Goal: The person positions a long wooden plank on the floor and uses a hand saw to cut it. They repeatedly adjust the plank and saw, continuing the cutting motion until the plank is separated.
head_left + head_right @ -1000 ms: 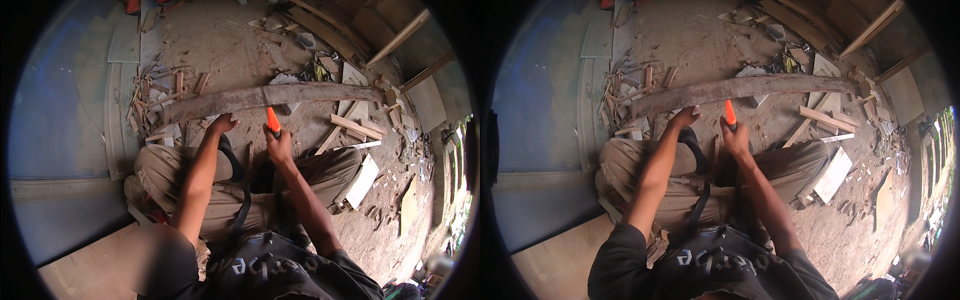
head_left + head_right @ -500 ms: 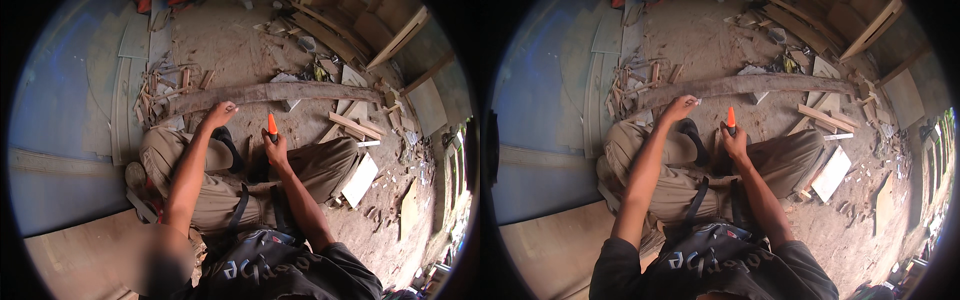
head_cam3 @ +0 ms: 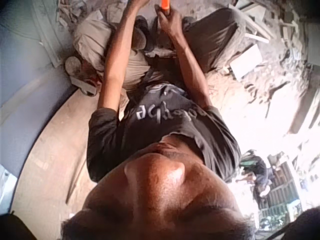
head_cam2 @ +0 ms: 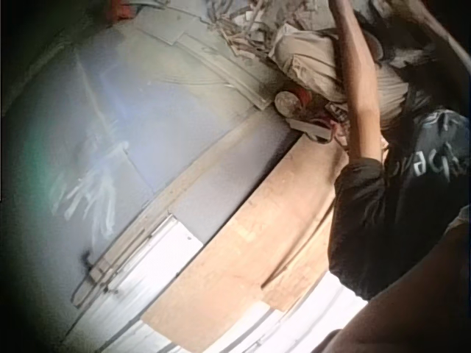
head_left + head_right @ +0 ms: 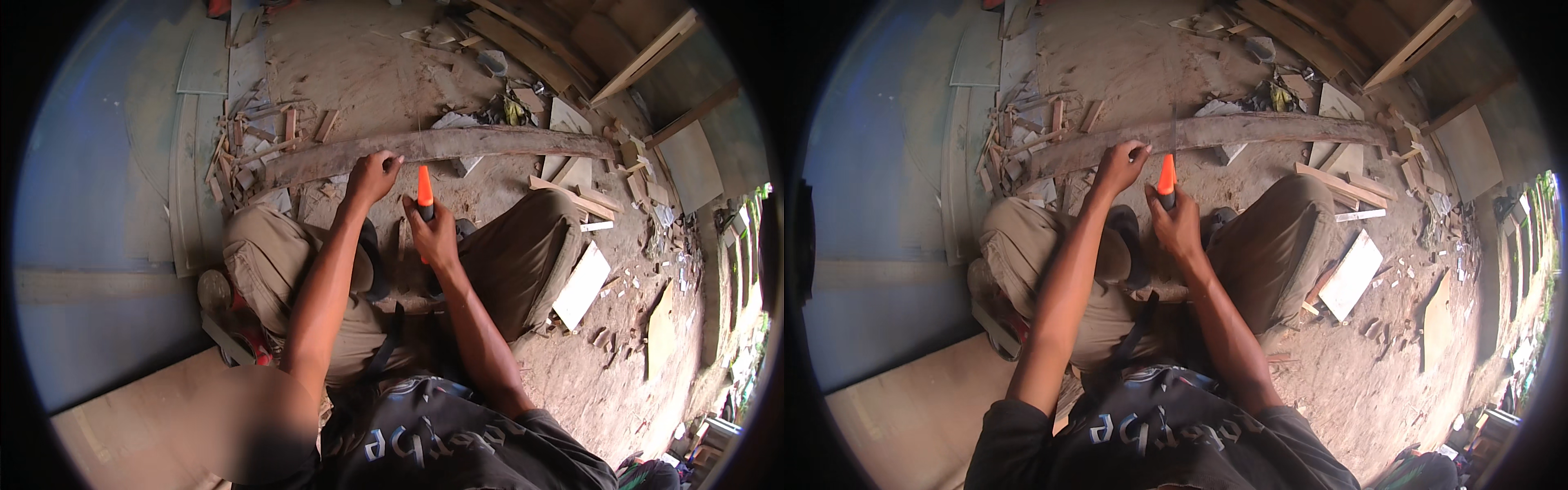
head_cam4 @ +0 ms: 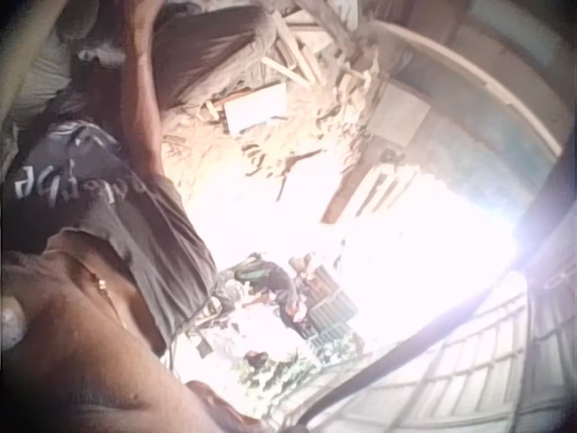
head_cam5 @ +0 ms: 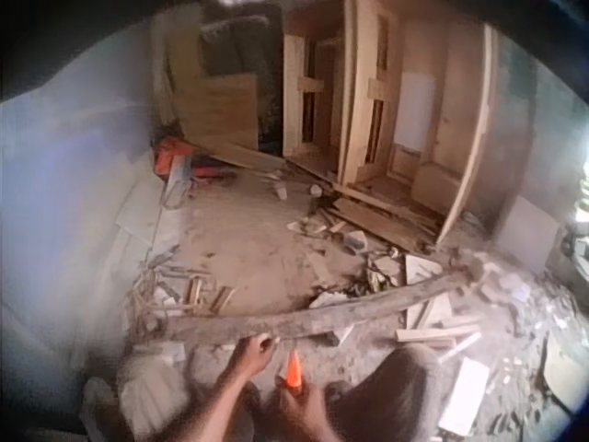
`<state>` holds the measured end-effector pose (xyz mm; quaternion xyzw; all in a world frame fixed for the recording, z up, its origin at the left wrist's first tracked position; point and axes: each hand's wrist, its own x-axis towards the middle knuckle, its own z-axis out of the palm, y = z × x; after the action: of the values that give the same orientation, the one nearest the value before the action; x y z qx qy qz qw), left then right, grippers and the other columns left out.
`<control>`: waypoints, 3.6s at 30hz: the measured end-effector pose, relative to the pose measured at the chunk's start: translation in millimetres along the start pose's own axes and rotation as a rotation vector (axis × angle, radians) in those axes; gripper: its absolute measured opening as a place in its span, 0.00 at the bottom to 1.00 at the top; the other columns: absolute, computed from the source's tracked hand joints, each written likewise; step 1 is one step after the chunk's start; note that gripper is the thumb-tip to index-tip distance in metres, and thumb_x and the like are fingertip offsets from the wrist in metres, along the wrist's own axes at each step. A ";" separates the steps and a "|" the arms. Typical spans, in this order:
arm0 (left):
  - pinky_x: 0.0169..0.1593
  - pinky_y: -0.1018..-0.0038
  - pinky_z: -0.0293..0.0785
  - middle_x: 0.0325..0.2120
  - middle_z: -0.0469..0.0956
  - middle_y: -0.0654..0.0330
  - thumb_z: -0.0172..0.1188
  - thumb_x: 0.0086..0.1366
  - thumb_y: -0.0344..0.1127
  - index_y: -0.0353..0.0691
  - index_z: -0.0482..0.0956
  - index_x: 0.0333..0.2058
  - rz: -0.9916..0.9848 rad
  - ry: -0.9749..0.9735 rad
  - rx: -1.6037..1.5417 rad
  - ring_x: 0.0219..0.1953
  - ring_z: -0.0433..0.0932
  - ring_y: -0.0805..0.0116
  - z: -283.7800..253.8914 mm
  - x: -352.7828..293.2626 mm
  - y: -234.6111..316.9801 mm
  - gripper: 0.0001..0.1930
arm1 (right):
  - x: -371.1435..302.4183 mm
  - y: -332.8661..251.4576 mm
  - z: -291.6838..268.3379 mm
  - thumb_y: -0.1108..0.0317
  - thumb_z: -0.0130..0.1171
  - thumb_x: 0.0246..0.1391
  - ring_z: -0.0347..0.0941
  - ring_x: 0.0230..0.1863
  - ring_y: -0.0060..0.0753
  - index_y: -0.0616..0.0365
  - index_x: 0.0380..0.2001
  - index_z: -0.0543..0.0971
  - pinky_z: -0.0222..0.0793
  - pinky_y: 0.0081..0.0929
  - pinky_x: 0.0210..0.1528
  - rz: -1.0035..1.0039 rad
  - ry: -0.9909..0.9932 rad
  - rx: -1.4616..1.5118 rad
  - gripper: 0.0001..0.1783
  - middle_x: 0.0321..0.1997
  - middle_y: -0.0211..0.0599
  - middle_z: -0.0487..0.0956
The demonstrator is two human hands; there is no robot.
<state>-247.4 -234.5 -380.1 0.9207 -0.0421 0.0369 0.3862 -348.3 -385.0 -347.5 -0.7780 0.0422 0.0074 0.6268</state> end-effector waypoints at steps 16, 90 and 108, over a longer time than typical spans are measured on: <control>0.40 0.65 0.75 0.32 0.80 0.49 0.56 0.65 0.38 0.32 0.73 0.40 -0.565 -0.296 -0.593 0.37 0.80 0.55 28.0 35.9 9.0 0.13 | 99.8 38.9 25.4 0.76 0.64 0.34 0.68 0.53 0.56 0.60 0.46 0.75 0.64 0.47 0.55 -0.044 -0.180 -0.470 0.28 0.50 0.47 0.73; 0.30 0.72 0.65 0.17 0.74 0.61 0.54 0.62 0.50 0.37 0.79 0.23 -0.525 -0.639 -0.515 0.23 0.73 0.72 94.5 -128.5 0.9 0.21 | -204.3 157.8 -59.3 0.52 0.45 0.59 0.72 0.44 0.47 0.65 0.64 0.53 0.66 0.36 0.50 1.006 0.299 -0.180 0.37 0.50 0.55 0.75; 0.26 0.71 0.68 0.15 0.77 0.61 0.55 0.58 0.42 0.36 0.79 0.20 -0.414 -0.685 -0.418 0.20 0.75 0.72 95.1 -99.2 -5.9 0.15 | -174.8 145.0 -16.3 0.69 0.49 0.56 0.71 0.47 0.71 0.60 0.69 0.33 0.67 0.51 0.46 1.204 0.399 -0.078 0.46 0.51 0.71 0.71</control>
<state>-342.0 -293.5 -460.7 0.7711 0.0113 -0.3574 0.5269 -533.9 -421.6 -474.1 -0.6266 0.5880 0.2150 0.4642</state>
